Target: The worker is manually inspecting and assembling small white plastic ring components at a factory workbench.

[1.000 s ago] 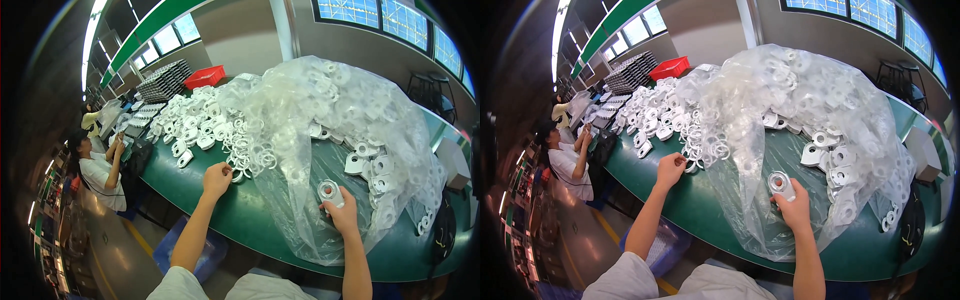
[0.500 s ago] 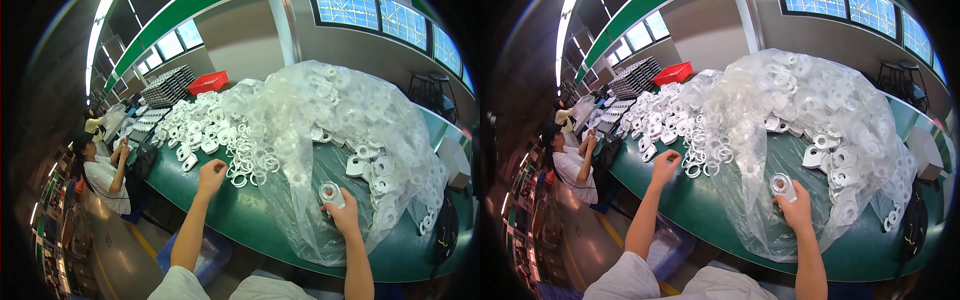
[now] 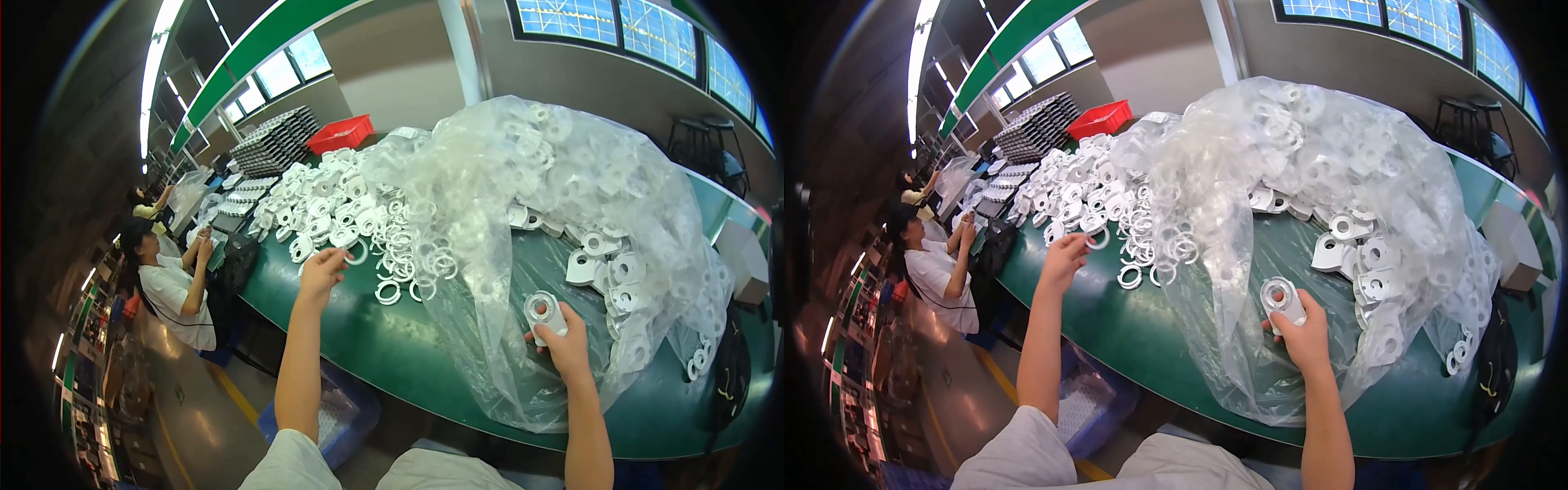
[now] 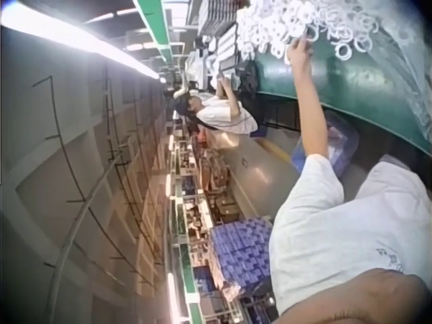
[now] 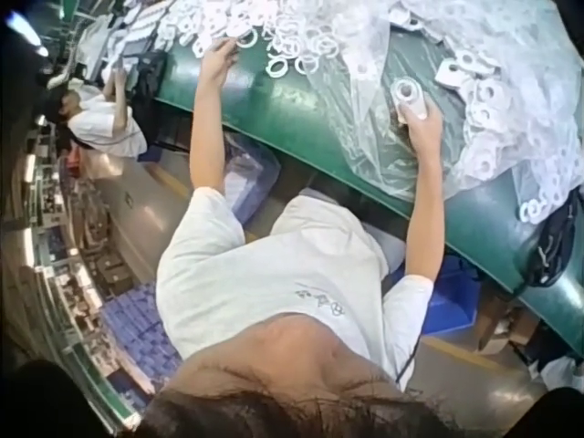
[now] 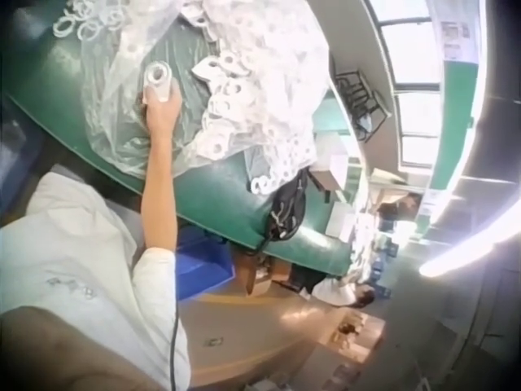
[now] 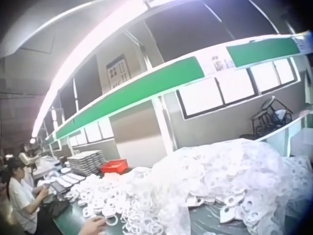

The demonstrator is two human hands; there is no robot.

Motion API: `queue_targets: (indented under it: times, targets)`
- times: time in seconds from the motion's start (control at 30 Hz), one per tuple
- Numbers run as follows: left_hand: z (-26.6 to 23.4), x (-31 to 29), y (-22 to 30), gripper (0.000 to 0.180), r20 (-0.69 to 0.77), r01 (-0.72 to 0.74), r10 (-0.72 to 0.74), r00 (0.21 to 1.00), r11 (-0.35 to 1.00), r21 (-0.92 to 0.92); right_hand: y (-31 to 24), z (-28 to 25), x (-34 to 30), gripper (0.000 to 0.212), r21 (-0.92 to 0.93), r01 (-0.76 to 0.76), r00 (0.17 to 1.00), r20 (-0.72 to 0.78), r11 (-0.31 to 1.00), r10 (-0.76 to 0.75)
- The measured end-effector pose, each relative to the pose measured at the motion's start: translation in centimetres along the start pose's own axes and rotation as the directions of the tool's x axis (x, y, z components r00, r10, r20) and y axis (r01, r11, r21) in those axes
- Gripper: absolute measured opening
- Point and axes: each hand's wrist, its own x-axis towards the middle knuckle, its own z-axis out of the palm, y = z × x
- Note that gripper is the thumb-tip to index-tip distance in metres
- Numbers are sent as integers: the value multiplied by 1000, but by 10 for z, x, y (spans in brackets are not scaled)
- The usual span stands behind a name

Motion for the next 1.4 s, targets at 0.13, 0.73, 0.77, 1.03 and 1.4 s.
queue_targets:
  times: [0.13, 0.73, 0.77, 1.03, 1.4]
  targets:
    - [38, -18, 34, 9, 43, -60, 74, 996, 961, -269, 0, -1, 5, 33, 135, -36, 999, 4, 990, 36]
    - [252, -60, 3, 47, 723, -742, 421, 548, 643, 189, 6, -25, 15, 33, 285, 61, 963, -267, 956, 18]
    - [249, -59, -1, 42, 696, -727, 426, 578, 657, 201, 7, -24, 16, 33, 284, 51, 966, -258, 957, 25]
    - [252, -61, 3, 26, 666, -781, 529, 527, 611, 133, 6, -22, 14, 34, 296, 21, 968, -244, 955, 54]
    - [266, -79, 6, 31, 546, -902, 767, 336, 429, -46, 1, -13, 11, 35, 260, -83, 995, -39, 962, 97]
